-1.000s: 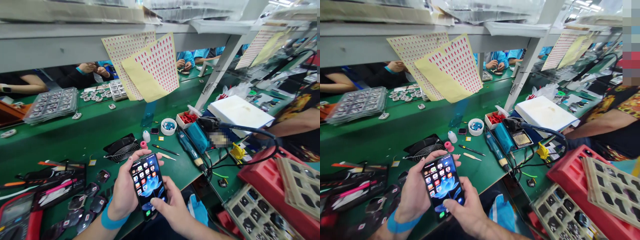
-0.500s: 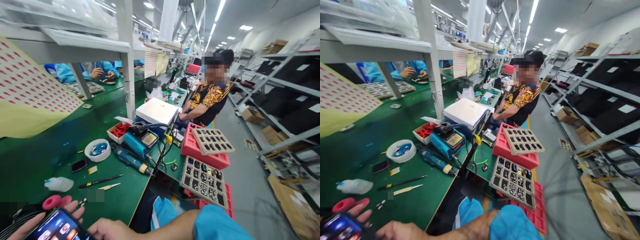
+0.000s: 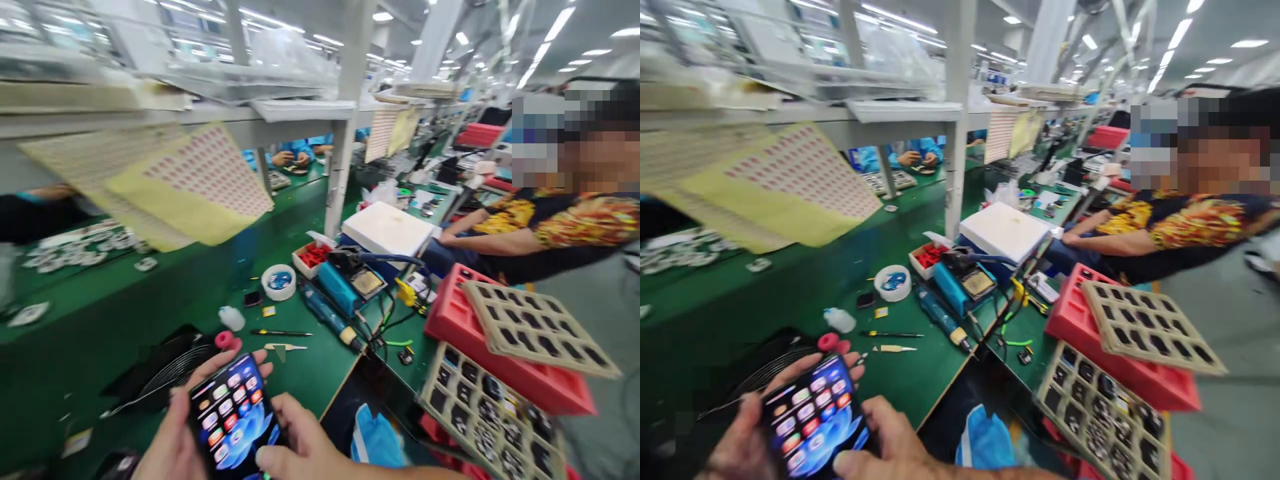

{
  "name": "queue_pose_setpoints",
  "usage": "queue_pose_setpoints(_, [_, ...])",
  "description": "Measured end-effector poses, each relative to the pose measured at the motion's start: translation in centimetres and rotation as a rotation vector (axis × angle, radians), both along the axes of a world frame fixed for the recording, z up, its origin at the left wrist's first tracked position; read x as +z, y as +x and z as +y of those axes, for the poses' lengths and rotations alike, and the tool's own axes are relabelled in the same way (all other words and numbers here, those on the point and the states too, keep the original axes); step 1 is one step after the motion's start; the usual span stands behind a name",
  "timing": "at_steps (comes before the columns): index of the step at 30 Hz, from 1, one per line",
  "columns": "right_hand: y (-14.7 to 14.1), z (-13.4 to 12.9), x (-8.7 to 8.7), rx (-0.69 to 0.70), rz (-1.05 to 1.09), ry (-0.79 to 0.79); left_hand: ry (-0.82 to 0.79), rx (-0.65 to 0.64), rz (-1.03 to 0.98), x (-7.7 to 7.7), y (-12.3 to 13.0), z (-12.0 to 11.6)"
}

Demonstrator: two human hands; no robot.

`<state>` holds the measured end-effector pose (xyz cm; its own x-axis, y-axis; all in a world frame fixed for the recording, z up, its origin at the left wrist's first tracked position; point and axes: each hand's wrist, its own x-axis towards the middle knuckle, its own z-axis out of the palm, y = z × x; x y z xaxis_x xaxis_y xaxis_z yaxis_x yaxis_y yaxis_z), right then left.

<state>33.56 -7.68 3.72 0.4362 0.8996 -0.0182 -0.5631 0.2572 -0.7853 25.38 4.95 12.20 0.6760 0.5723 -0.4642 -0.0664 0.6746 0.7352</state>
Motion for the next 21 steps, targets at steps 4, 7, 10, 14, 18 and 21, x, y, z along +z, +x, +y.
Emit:
queue_pose_setpoints(4, [0.1,-1.0,1.4,0.06,-0.044,0.0,-0.007,0.129,0.08,2.9,1.0,-0.9])
queue_pose_setpoints(7, [-0.1,-1.2,1.4,0.081,-0.096,-0.083,0.0,0.119,0.009,3.7,1.0,-1.1])
queue_pose_setpoints(10, [-0.2,-1.3,1.8,0.093,-0.119,-0.144,0.015,0.094,-0.069,3.7,0.7,-1.4])
queue_pose_setpoints(14, [0.1,-1.5,2.9,0.051,-0.213,-0.196,0.022,0.094,-0.095,3.4,0.5,-1.5])
queue_pose_setpoints(18, [0.3,-1.8,3.7,0.041,-0.231,-0.211,0.021,0.095,-0.115,3.4,0.6,-1.4])
queue_pose_setpoints(21, [0.2,-1.8,3.6,0.054,-0.215,-0.222,0.031,0.116,-0.09,3.5,0.6,-1.3])
